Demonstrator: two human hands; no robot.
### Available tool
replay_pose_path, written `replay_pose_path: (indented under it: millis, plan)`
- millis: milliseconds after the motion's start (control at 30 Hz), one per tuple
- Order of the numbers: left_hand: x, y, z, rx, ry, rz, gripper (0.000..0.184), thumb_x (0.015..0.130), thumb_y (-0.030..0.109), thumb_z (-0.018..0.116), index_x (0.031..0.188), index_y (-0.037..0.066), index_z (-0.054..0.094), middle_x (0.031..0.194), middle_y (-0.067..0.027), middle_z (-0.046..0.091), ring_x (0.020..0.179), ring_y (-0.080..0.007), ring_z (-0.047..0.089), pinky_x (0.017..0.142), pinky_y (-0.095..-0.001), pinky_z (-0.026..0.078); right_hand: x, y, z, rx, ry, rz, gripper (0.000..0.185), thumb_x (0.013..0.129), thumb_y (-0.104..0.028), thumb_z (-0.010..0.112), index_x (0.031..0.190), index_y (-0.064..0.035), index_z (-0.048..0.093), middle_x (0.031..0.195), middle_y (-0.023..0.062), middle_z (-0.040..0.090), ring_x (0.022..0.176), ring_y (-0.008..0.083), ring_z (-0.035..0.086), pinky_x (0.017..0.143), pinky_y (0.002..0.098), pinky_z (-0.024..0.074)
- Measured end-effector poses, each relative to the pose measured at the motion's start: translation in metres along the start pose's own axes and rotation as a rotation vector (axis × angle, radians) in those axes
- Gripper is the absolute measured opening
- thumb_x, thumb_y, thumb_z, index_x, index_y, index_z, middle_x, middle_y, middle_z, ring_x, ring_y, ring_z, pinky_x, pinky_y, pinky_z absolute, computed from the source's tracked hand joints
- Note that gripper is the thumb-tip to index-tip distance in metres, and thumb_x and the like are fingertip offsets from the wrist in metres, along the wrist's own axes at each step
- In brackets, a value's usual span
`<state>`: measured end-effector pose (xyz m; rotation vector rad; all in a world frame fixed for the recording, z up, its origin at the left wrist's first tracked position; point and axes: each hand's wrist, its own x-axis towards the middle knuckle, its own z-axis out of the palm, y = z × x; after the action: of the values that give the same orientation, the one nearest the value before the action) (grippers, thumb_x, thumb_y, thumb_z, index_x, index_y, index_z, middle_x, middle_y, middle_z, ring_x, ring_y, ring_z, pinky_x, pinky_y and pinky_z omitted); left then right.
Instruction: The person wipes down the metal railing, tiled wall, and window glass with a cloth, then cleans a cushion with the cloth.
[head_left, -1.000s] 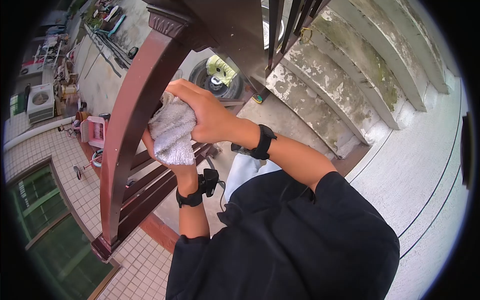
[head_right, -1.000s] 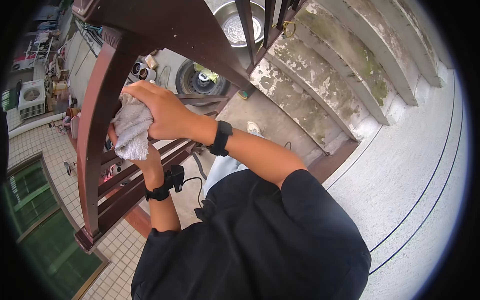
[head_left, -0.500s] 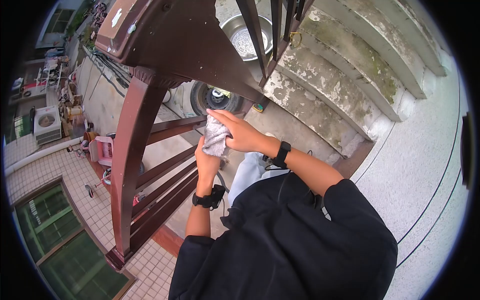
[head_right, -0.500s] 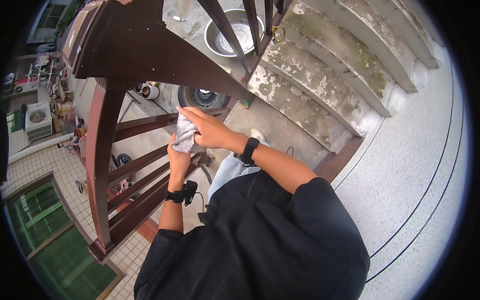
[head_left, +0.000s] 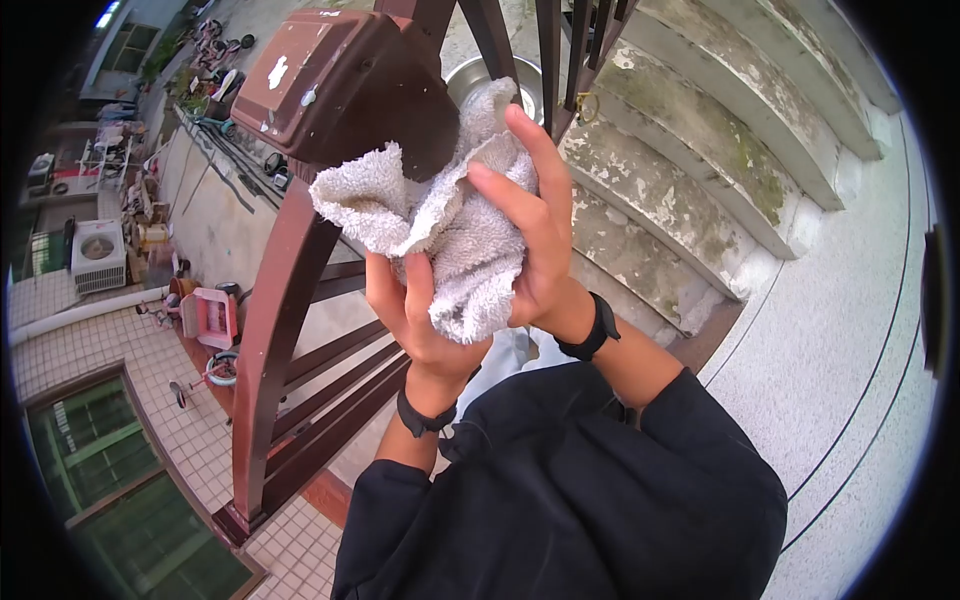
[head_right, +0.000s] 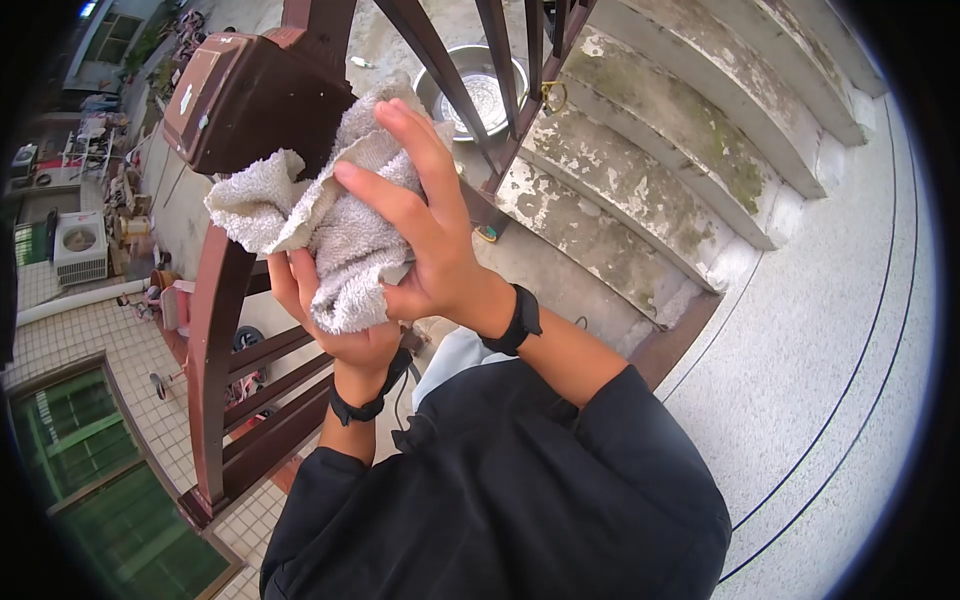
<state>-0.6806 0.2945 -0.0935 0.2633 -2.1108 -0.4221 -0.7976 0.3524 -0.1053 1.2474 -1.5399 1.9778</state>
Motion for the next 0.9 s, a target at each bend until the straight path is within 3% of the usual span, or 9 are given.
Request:
replay_pose_path:
  millis: [67, 133, 167, 300, 400, 500, 567, 733, 900]
  plan:
    - [-0.001, -0.010, -0.001, 0.046, -0.039, -0.015, 0.062, 0.085, 0.004, 0.065, 0.142, -0.004, 0.042, 0.144, -0.0328, 0.032, 0.130, -0.0511, 0.043, 0.101, -0.0513, 0.045, -0.002, 0.020, 0.020, 0.075, -0.003, 0.000, 0.068, 0.086, -0.049, 0.062, 0.135, -0.0031, 0.056, 0.150, 0.0265, 0.036, 0.139, 0.0439, 0.037, 0.113, 0.0491, 0.0306]
    - [-0.007, -0.018, -0.006, 0.066, -0.081, -0.048, 0.056, 0.085, 0.002, 0.055, 0.139, -0.011, 0.045, 0.147, -0.0330, 0.031, 0.135, -0.0490, 0.039, 0.108, -0.0506, 0.038, -0.015, 0.040, 0.043, 0.131, -0.069, 0.058, 0.066, 0.091, -0.047, 0.054, 0.141, -0.0033, 0.050, 0.153, 0.0239, 0.034, 0.142, 0.0426, 0.033, 0.116, 0.0480, 0.0270]
    - [-0.008, -0.018, -0.008, 0.067, -0.089, -0.046, 0.054, 0.085, 0.002, 0.055, 0.137, -0.011, 0.048, 0.146, -0.0329, 0.032, 0.133, -0.0489, 0.041, 0.107, -0.0502, 0.039, -0.027, 0.047, 0.051, 0.084, -0.083, 0.040, 0.067, 0.094, -0.047, 0.047, 0.146, -0.0040, 0.043, 0.156, 0.0222, 0.031, 0.145, 0.0415, 0.026, 0.118, 0.0503, 0.0195]
    - [-0.009, -0.014, -0.025, 0.167, -0.105, 0.021, 0.047, 0.086, 0.007, 0.054, 0.129, -0.012, 0.055, 0.141, -0.0327, 0.039, 0.127, -0.0478, 0.047, 0.102, -0.0499, 0.044, -0.039, 0.041, 0.066, 0.121, -0.115, 0.075, 0.073, 0.095, -0.055, 0.041, 0.149, -0.0056, 0.039, 0.158, 0.0197, 0.029, 0.149, 0.0389, 0.019, 0.119, 0.0553, 0.0073]
    - [-0.005, -0.008, -0.032, 0.276, -0.072, 0.114, 0.045, 0.088, 0.015, 0.053, 0.123, -0.012, 0.060, 0.138, -0.0306, 0.044, 0.124, -0.0457, 0.050, 0.100, -0.0497, 0.046, -0.016, 0.034, 0.069, 0.186, -0.163, 0.020, 0.075, 0.095, -0.058, 0.040, 0.148, -0.0063, 0.041, 0.158, 0.0164, 0.030, 0.149, 0.0368, 0.020, 0.119, 0.0549, 0.0062]
    - [0.033, 0.004, -0.026, 0.299, -0.097, 0.218, 0.047, 0.089, 0.021, 0.053, 0.121, -0.011, 0.062, 0.139, -0.0286, 0.045, 0.125, -0.0436, 0.048, 0.101, -0.0491, 0.045, 0.000, 0.040, 0.070, -0.075, -0.205, 0.020, 0.069, 0.093, -0.057, 0.047, 0.141, -0.0089, 0.051, 0.157, 0.0150, 0.033, 0.148, 0.0362, 0.023, 0.117, 0.0554, 0.0104]
    - [0.049, 0.006, -0.005, 0.301, -0.062, 0.239, 0.045, 0.084, 0.021, 0.057, 0.118, -0.006, 0.067, 0.135, -0.0214, 0.053, 0.124, -0.0438, 0.049, 0.102, -0.0498, 0.044, -0.002, 0.050, 0.072, -0.238, -0.204, 0.000, 0.065, 0.092, -0.054, 0.049, 0.140, -0.0100, 0.052, 0.157, 0.0155, 0.033, 0.147, 0.0369, 0.025, 0.117, 0.0554, 0.0130]
    - [0.052, -0.001, 0.042, 0.125, -0.243, 0.146, 0.038, 0.075, 0.011, 0.067, 0.111, -0.002, 0.070, 0.127, -0.0087, 0.062, 0.118, -0.0419, 0.053, 0.098, -0.0463, 0.047, -0.049, 0.077, 0.042, -0.179, -0.226, 0.176, 0.064, 0.091, -0.050, 0.052, 0.141, -0.0094, 0.050, 0.157, 0.0176, 0.030, 0.147, 0.0391, 0.023, 0.117, 0.0560, 0.0127]
    - [0.001, -0.019, 0.064, 0.162, -0.463, 0.059, 0.033, 0.076, 0.012, 0.069, 0.107, -0.002, 0.070, 0.124, -0.0074, 0.062, 0.121, -0.0413, 0.052, 0.096, -0.0443, 0.048, -0.129, 0.084, 0.027, -0.090, -0.200, 0.418, 0.063, 0.091, -0.047, 0.054, 0.141, -0.0089, 0.048, 0.158, 0.0197, 0.028, 0.147, 0.0412, 0.021, 0.117, 0.0567, 0.0123]
